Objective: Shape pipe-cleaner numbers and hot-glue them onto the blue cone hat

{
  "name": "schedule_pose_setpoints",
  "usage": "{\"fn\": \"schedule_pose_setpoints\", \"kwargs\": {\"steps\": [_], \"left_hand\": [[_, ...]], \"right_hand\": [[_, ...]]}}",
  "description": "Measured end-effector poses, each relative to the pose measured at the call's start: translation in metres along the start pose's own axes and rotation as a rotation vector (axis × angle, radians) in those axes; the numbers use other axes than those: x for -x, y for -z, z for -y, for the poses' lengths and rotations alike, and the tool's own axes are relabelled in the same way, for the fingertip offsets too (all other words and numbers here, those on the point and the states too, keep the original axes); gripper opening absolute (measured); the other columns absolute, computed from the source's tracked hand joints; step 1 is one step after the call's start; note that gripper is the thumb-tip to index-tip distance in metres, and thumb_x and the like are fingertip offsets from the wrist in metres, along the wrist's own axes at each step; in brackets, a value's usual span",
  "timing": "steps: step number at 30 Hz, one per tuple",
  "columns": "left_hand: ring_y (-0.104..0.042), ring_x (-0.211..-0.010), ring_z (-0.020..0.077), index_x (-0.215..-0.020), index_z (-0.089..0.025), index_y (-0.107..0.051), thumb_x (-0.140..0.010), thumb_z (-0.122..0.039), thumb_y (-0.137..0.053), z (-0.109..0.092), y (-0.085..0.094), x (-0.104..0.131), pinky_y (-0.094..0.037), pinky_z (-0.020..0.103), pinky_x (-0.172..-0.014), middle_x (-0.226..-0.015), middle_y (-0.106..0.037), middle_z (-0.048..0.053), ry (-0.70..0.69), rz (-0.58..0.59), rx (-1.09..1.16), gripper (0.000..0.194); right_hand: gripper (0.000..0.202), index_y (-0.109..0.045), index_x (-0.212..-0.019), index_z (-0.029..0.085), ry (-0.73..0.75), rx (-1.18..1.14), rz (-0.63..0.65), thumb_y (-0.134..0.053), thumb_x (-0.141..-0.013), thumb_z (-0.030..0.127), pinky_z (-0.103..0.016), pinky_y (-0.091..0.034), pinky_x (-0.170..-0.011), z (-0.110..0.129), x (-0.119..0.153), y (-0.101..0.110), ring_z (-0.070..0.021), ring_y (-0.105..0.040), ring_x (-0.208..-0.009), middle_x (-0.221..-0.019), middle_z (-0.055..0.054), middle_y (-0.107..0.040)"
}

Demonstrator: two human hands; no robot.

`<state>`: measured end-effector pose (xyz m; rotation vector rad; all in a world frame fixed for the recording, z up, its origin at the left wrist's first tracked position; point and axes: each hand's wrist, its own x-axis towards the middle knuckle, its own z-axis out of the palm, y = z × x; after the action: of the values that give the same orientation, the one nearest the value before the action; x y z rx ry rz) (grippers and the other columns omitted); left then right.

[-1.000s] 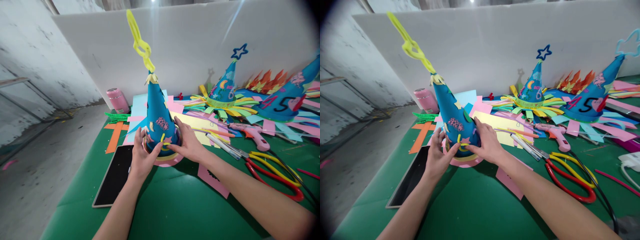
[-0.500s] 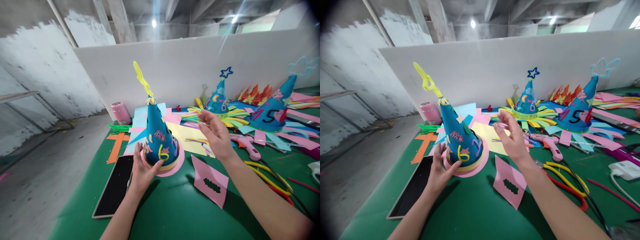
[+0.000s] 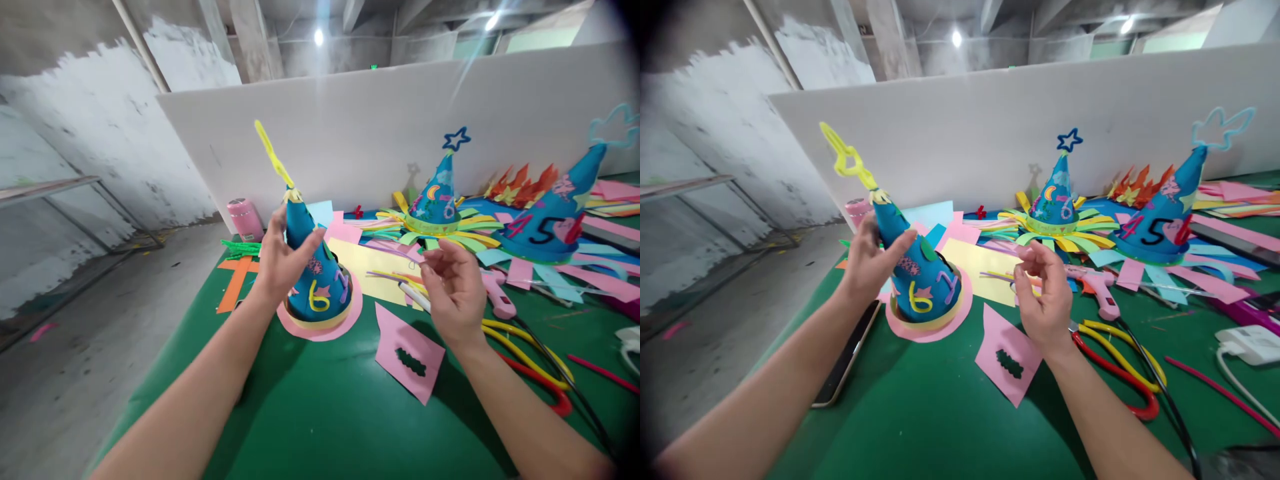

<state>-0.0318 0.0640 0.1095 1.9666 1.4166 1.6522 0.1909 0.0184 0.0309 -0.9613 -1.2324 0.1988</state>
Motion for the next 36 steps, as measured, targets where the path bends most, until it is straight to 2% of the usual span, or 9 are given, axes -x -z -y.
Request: {"fn": "schedule_pose_setpoints", "kwargs": {"steps": [3,6,9,12,15,22,27,30,36], "left_hand": [[-0.054,-0.053,0.0124,-0.075,-0.018,-0.050,-0.069,-0.042,-0.060,-0.005,-0.005,-0.010,-0.044,0.023,-0.045,-0.059,-0.051,-0.003,0.083,0.073,0.032,0.027],[-0.048,-0.049,0.0082,-0.068,-0.018,-0.047,-0.068,-0.040,-0.063,-0.018,0.000,-0.017,-0.041,0.020,-0.041,-0.056,-0.046,-0.005,0.021,0.006,0.015,0.027],[-0.047,-0.051,0.0074,-0.067,-0.018,-0.046,-0.068,-0.039,-0.064,-0.034,0.013,-0.034,-0.042,0.022,-0.044,-0.057,-0.042,-0.006,-0.092,-0.138,-0.044,0.027],[-0.052,-0.066,0.0094,-0.075,-0.022,-0.046,-0.072,-0.037,-0.061,-0.042,0.024,-0.054,-0.046,0.028,-0.060,-0.066,-0.043,-0.005,-0.355,-0.277,-0.082,0.022],[-0.055,-0.079,0.0110,-0.082,-0.024,-0.045,-0.078,-0.038,-0.055,-0.042,0.026,-0.065,-0.044,0.034,-0.069,-0.075,-0.049,-0.007,-0.473,-0.302,-0.178,0.018],[-0.050,-0.059,0.0125,-0.067,-0.022,-0.043,-0.069,-0.041,-0.061,-0.019,-0.004,-0.053,-0.045,0.031,-0.057,-0.061,-0.041,-0.004,-0.169,-0.185,-0.172,0.027],[-0.046,-0.053,0.0115,-0.066,-0.021,-0.042,-0.068,-0.039,-0.062,0.008,-0.024,-0.041,-0.041,0.027,-0.051,-0.056,-0.040,-0.005,-0.065,-0.097,-0.149,0.027],[-0.048,-0.057,0.0136,-0.067,-0.021,-0.044,-0.067,-0.040,-0.063,0.015,-0.027,-0.036,-0.042,0.028,-0.055,-0.058,-0.043,-0.004,-0.021,-0.069,-0.146,0.027],[-0.054,-0.078,0.0192,-0.089,-0.019,-0.050,-0.061,-0.038,-0.068,0.017,-0.019,-0.027,-0.044,0.034,-0.073,-0.079,-0.052,0.001,-0.084,-0.141,-0.110,0.038]], "right_hand": [[0.041,-0.044,-0.117,0.021,0.016,0.009,-0.021,-0.055,-0.077,0.022,-0.038,-0.048,-0.077,0.000,-0.003,0.003,-0.0190,-0.056,-0.088,-0.099,-0.008,-0.054],[0.041,-0.044,-0.117,0.022,0.025,-0.011,-0.043,-0.055,-0.077,0.022,-0.038,-0.048,-0.078,0.002,-0.007,0.007,-0.0189,-0.055,-0.089,-0.098,-0.007,-0.053],[0.041,-0.044,-0.116,0.023,0.034,-0.049,-0.076,-0.056,-0.076,0.021,-0.037,-0.047,-0.078,0.004,-0.010,0.008,-0.0188,-0.055,-0.089,-0.096,-0.006,-0.053],[0.042,-0.044,-0.116,0.026,0.039,-0.046,-0.115,-0.056,-0.076,0.022,-0.038,-0.047,-0.078,0.006,-0.013,0.010,-0.0197,-0.054,-0.091,-0.096,-0.006,-0.053],[0.042,-0.044,-0.116,0.027,0.035,-0.039,-0.118,-0.057,-0.076,0.022,-0.038,-0.047,-0.077,0.005,-0.014,0.011,-0.0204,-0.054,-0.091,-0.096,-0.005,-0.052],[0.042,-0.042,-0.117,0.026,0.032,0.024,-0.092,-0.054,-0.077,0.024,-0.038,-0.048,-0.075,-0.001,-0.013,0.010,-0.0204,-0.054,-0.089,-0.097,-0.007,-0.052],[0.042,-0.042,-0.117,0.023,0.001,0.040,-0.082,-0.055,-0.076,0.022,-0.035,-0.047,-0.076,-0.005,-0.013,0.012,-0.0180,-0.055,-0.087,-0.096,-0.006,-0.054],[0.038,-0.042,-0.115,0.023,-0.100,0.072,0.054,-0.052,-0.078,0.023,-0.032,-0.049,-0.069,-0.007,-0.020,0.010,-0.0171,-0.056,-0.084,-0.092,-0.005,-0.055],[0.027,-0.044,-0.110,0.017,-0.132,0.616,0.685,-0.040,-0.084,0.021,-0.027,-0.047,-0.070,-0.032,-0.057,-0.031,-0.0157,-0.058,-0.084,-0.093,-0.006,-0.061]]}}
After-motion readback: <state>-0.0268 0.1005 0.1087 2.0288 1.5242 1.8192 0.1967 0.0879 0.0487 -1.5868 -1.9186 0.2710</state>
